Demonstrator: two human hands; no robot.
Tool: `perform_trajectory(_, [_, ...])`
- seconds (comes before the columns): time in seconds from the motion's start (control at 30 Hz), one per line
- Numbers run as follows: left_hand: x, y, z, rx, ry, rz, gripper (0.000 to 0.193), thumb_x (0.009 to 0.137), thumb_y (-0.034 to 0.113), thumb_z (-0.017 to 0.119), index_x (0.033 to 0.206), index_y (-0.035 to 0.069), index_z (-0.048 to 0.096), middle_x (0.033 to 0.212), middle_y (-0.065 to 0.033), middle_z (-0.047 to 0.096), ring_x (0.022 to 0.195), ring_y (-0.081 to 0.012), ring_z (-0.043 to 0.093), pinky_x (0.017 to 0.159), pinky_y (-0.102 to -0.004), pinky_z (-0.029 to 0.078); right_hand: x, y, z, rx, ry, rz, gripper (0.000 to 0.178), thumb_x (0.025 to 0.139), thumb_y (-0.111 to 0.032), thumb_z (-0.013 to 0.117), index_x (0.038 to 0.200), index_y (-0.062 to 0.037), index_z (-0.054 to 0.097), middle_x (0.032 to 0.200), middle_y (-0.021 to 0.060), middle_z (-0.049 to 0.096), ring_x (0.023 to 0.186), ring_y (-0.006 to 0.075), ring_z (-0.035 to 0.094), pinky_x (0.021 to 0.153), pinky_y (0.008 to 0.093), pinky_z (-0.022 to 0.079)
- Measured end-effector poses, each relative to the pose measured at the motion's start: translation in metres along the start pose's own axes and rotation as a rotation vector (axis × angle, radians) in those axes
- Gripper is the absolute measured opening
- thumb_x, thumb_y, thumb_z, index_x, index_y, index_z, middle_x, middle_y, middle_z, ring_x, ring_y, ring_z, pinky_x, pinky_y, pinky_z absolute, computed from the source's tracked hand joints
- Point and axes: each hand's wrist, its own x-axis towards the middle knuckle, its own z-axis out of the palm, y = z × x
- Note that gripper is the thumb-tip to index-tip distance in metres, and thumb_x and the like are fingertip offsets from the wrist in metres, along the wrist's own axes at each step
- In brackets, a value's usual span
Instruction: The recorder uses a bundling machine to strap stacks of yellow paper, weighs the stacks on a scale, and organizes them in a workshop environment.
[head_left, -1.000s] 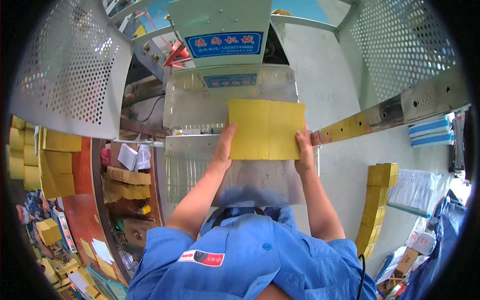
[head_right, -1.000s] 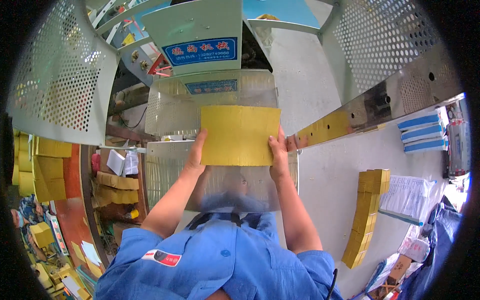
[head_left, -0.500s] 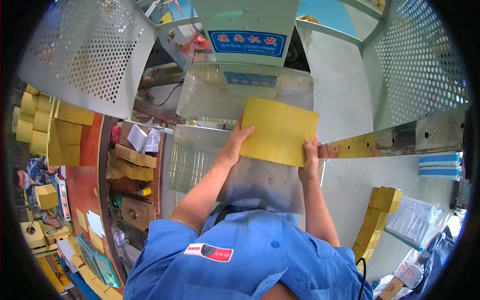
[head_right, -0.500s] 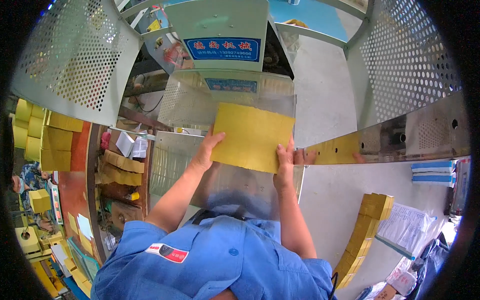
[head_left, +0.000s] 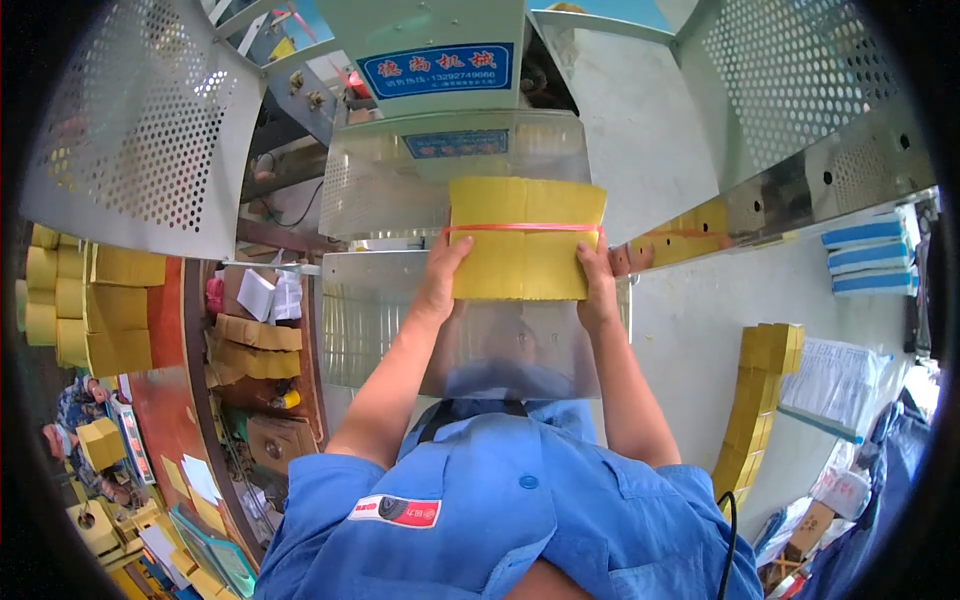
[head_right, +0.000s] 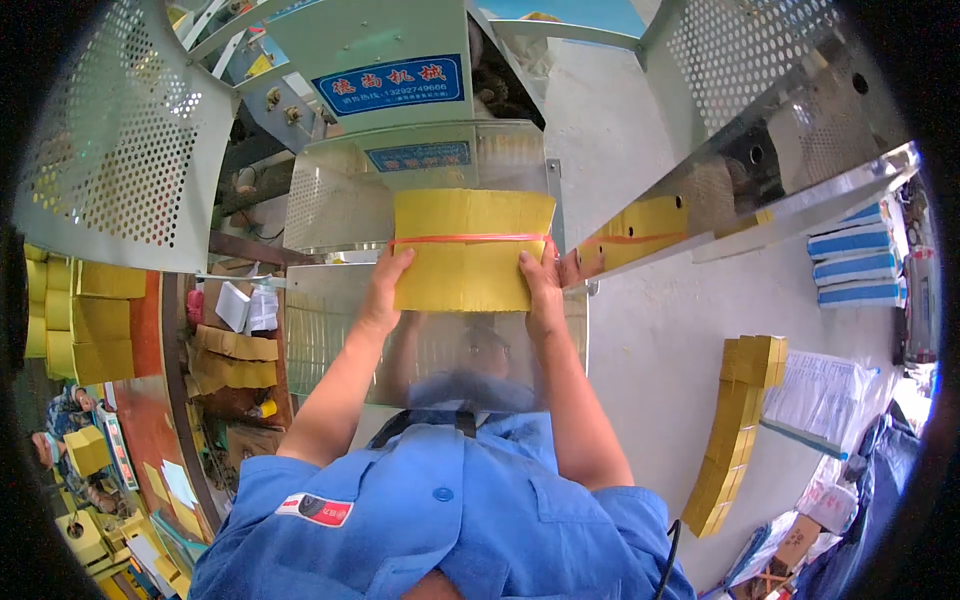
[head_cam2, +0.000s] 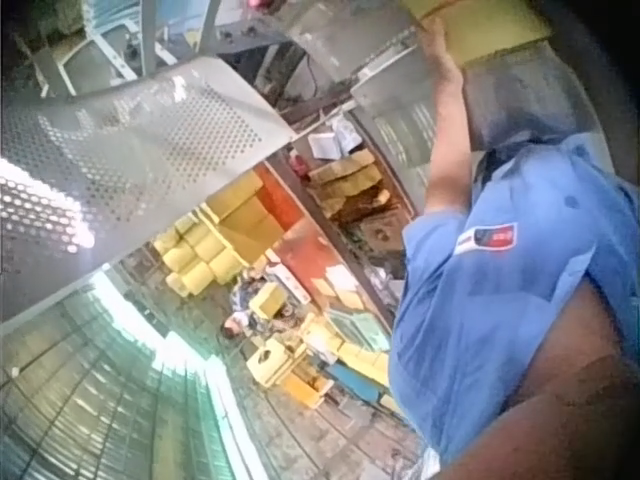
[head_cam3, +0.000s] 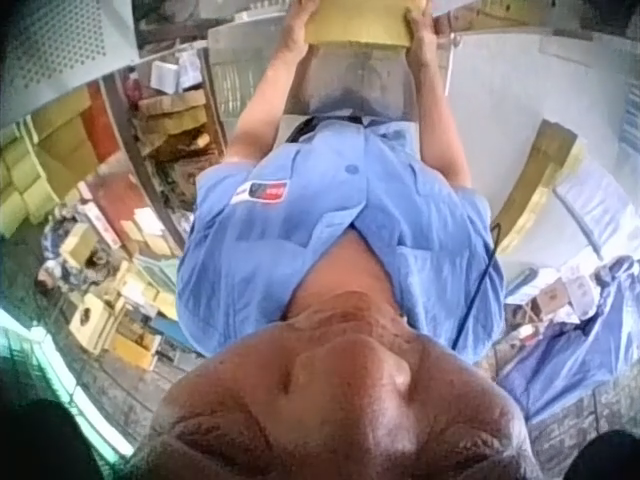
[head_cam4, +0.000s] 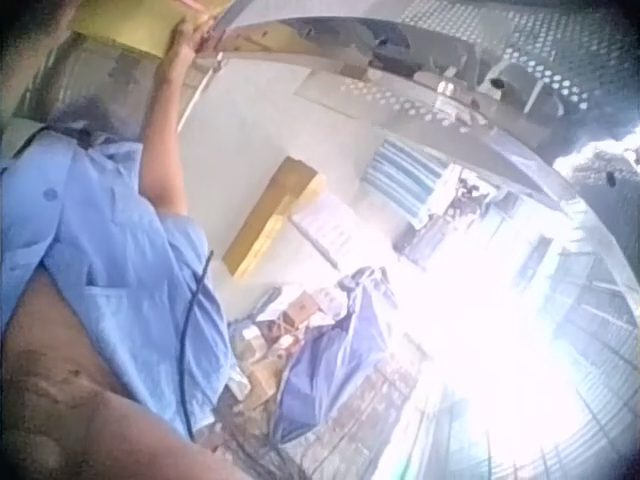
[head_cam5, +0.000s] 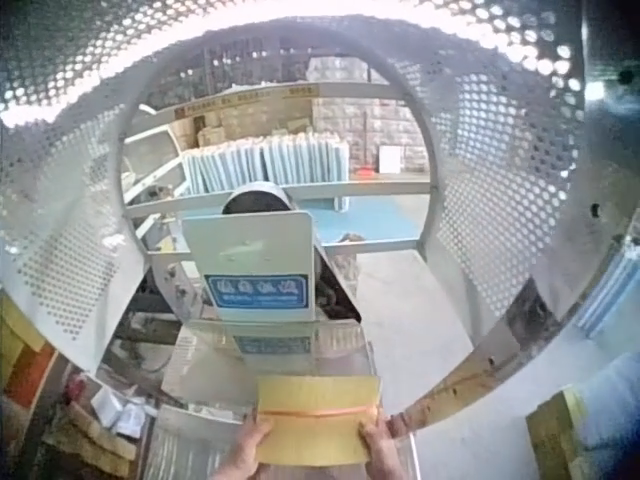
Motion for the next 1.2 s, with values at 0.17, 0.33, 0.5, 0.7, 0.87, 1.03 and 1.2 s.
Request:
perform_trajectory(0.17, [0.002,0.000,0.000,0.029,-0.049,-0.002,0.052,0.090,0.026,0.060,0.135,0.004,0.046,0.124,-0.0071,0.057,0.115,-0.0159,0.052,0.099,-0.0299,0.039,0.000,-0.005,0.005,0.043,-0.040,0.024,0.063,0.093,-0.033,0.053,0.147,-0.0065,0.033,0.133,0.0068,0.049,0.124,0.0189,0.046,0.104,0.0329,0.036])
perform_trajectory(0.33, [0.005,-0.006,-0.002,0.016,-0.029,-0.022,0.052,0.092,0.025,0.059,0.137,0.005,0.045,0.126,-0.0067,0.056,0.116,-0.0156,0.052,0.099,-0.0297,0.039,-0.009,-0.033,0.022,0.029,-0.056,0.044,0.066,0.092,-0.035,0.053,0.146,-0.0013,0.034,0.134,0.0097,0.046,0.127,0.0192,0.042,0.107,0.0315,0.031])
perform_trajectory(0.5, [0.008,-0.008,0.002,0.015,-0.029,-0.036,0.052,0.093,0.026,0.058,0.139,0.005,0.045,0.128,-0.0059,0.056,0.117,-0.0148,0.052,0.100,-0.0292,0.038,-0.009,-0.029,0.022,0.093,0.054,0.033,0.057,0.090,-0.033,0.060,0.138,-0.0051,0.048,0.116,0.0018,0.049,0.114,0.0130,0.046,0.099,0.0311,0.038])
perform_trajectory(0.7, [0.006,-0.004,0.001,0.096,-0.025,-0.009,0.052,0.095,0.032,0.055,0.138,0.005,0.046,0.132,-0.0049,0.053,0.123,-0.0150,0.047,0.103,-0.0302,0.035,-0.002,-0.016,0.010,-0.073,-0.048,-0.009,0.064,0.093,-0.038,0.052,0.142,0.0000,0.038,0.147,0.0118,0.033,0.135,0.0211,0.032,0.113,0.0341,0.022])
perform_trajectory(0.87, [-0.012,-0.010,0.003,0.087,0.012,0.000,0.048,0.099,0.036,0.049,0.135,0.003,0.048,0.128,-0.0042,0.054,0.120,-0.0149,0.048,0.102,-0.0309,0.035,0.012,0.016,-0.005,-0.177,-0.003,-0.057,0.059,0.094,-0.038,0.053,0.137,0.0012,0.044,0.147,0.0160,0.039,0.134,0.0248,0.036,0.111,0.0353,0.026])
perform_trajectory(1.03, [-0.058,-0.038,-0.040,0.815,0.299,0.317,0.049,0.102,0.041,0.039,0.123,-0.001,0.055,0.125,-0.0192,0.057,0.113,-0.0303,0.054,0.097,-0.0366,0.040,-0.017,-0.028,0.023,-0.532,-0.091,-0.152,0.033,0.095,-0.031,0.054,0.110,-0.0022,0.061,0.100,0.0207,0.066,0.096,0.0341,0.065,0.082,0.0358,0.049])
perform_trajectory(1.2, [-0.082,-0.007,-0.026,1.114,0.336,0.168,0.053,0.102,0.043,0.039,0.103,-0.005,0.064,0.090,-0.0252,0.064,0.083,-0.0425,0.059,0.079,-0.0446,0.048,-0.039,-0.046,0.026,-0.808,-0.004,-0.250,0.024,0.091,-0.026,0.058,0.096,-0.0029,0.063,0.090,0.0200,0.065,0.081,0.0358,0.064,0.075,0.0397,0.052])
